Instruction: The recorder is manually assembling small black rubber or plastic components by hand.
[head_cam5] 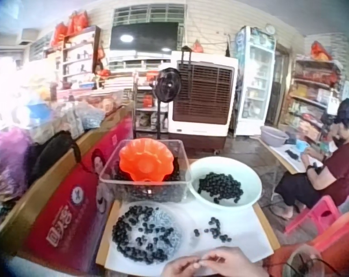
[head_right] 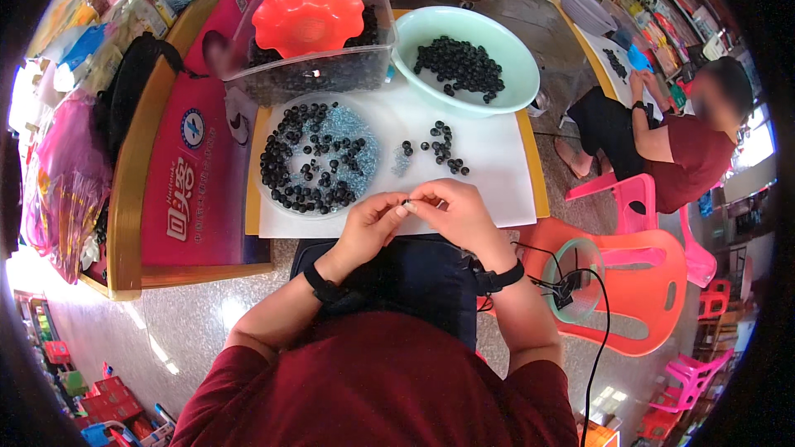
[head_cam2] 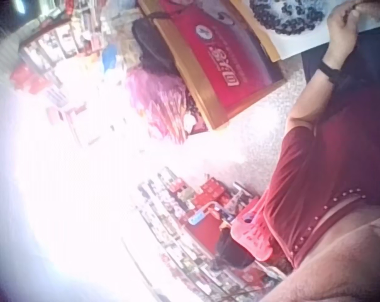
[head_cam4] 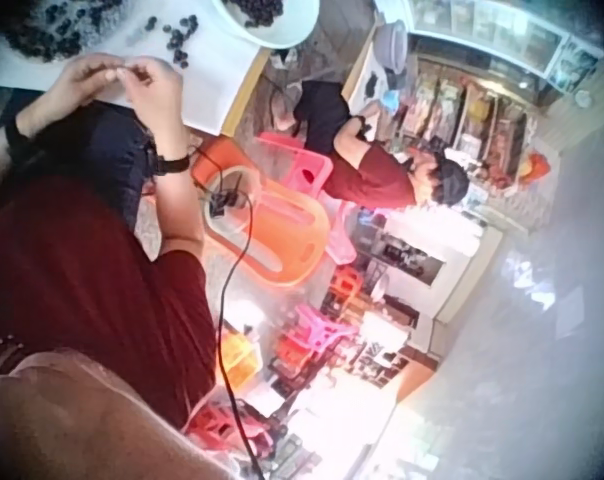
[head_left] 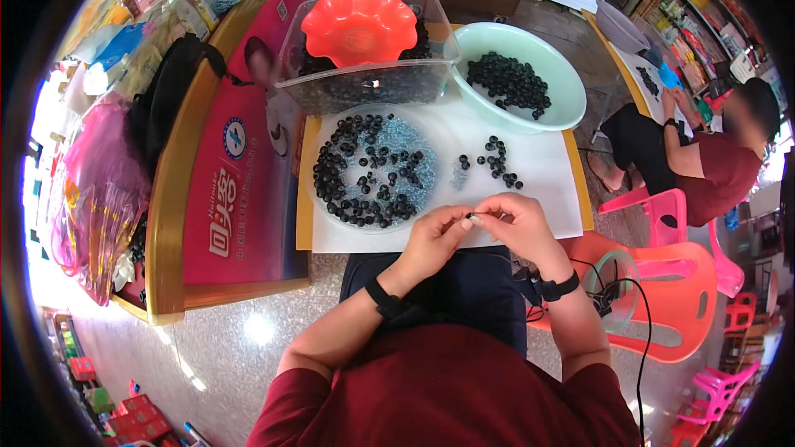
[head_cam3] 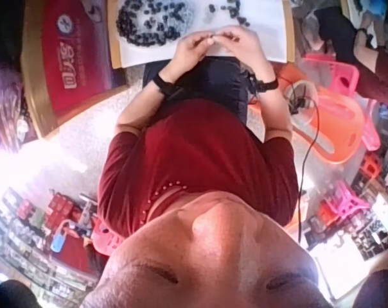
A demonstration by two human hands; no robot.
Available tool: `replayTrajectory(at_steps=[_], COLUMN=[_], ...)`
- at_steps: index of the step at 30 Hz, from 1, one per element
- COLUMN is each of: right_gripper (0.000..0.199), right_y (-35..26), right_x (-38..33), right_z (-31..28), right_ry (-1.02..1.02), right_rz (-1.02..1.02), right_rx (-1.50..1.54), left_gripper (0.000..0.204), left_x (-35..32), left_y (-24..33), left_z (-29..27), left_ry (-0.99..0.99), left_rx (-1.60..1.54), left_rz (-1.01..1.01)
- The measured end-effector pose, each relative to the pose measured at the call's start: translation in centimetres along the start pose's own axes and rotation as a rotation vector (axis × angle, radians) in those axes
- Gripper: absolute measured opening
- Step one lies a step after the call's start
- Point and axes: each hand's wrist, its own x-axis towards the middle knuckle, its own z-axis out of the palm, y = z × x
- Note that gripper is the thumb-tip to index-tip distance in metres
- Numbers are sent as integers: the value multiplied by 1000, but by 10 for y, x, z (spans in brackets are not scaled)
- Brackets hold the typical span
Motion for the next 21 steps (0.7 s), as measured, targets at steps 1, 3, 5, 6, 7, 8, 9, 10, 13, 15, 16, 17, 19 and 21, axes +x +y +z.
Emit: replayTrajectory(at_steps=[1, 3, 5, 6, 7, 8, 9, 10, 13, 15, 16, 17, 19, 21], right_gripper=[12, 12, 12, 11, 11, 11, 15, 19, 24, 26, 27, 27, 28, 28], right_y=[-1, 0, 2, 4, 4, 4, 4, 3, 10, 11, 12, 12, 11, 12], right_x=[-2, -6, -8, -9, -9, -8, -7, -7, -9, -9, -9, -9, -8, -8], right_z=[3, 2, 3, 3, 3, 2, 2, 2, 9, 8, 8, 7, 7, 8], right_ry=[30, 43, 53, 61, 69, 71, 76, 79, 77, 78, 78, 79, 78, 87], right_rz=[-104, -118, -136, -189, -242, -242, -390, -538, -523, -536, -549, -547, -562, -574], right_rx=[-128, -148, -168, -175, -183, -183, -277, -370, -330, -337, -344, -345, -392, -440], left_gripper=[24, 24, 25, 25, 25, 25, 26, 26, 26, 26, 26, 26, 26, 26], left_x=[0, -1, -3, -3, -3, -3, -3, -3, -1, 0, 1, 1, 1, 1], left_y=[1, 2, 2, 3, 4, 6, 7, 6, 1, 0, 1, 3, 4, 5], left_z=[1, 1, 0, 0, 1, 2, 2, 0, -3, -3, -2, -1, 0, -1], left_ry=[-3, -5, -29, -55, -57, -43, -28, -29, -58, -59, -61, -55, -50, -35], left_rx=[1, -34, -54, -78, -78, -106, -134, -134, -274, -346, -348, -332, -318, -334], left_rz=[-1, -13, -46, -80, -80, -92, -106, -108, -122, -139, -140, -134, -128, -138])
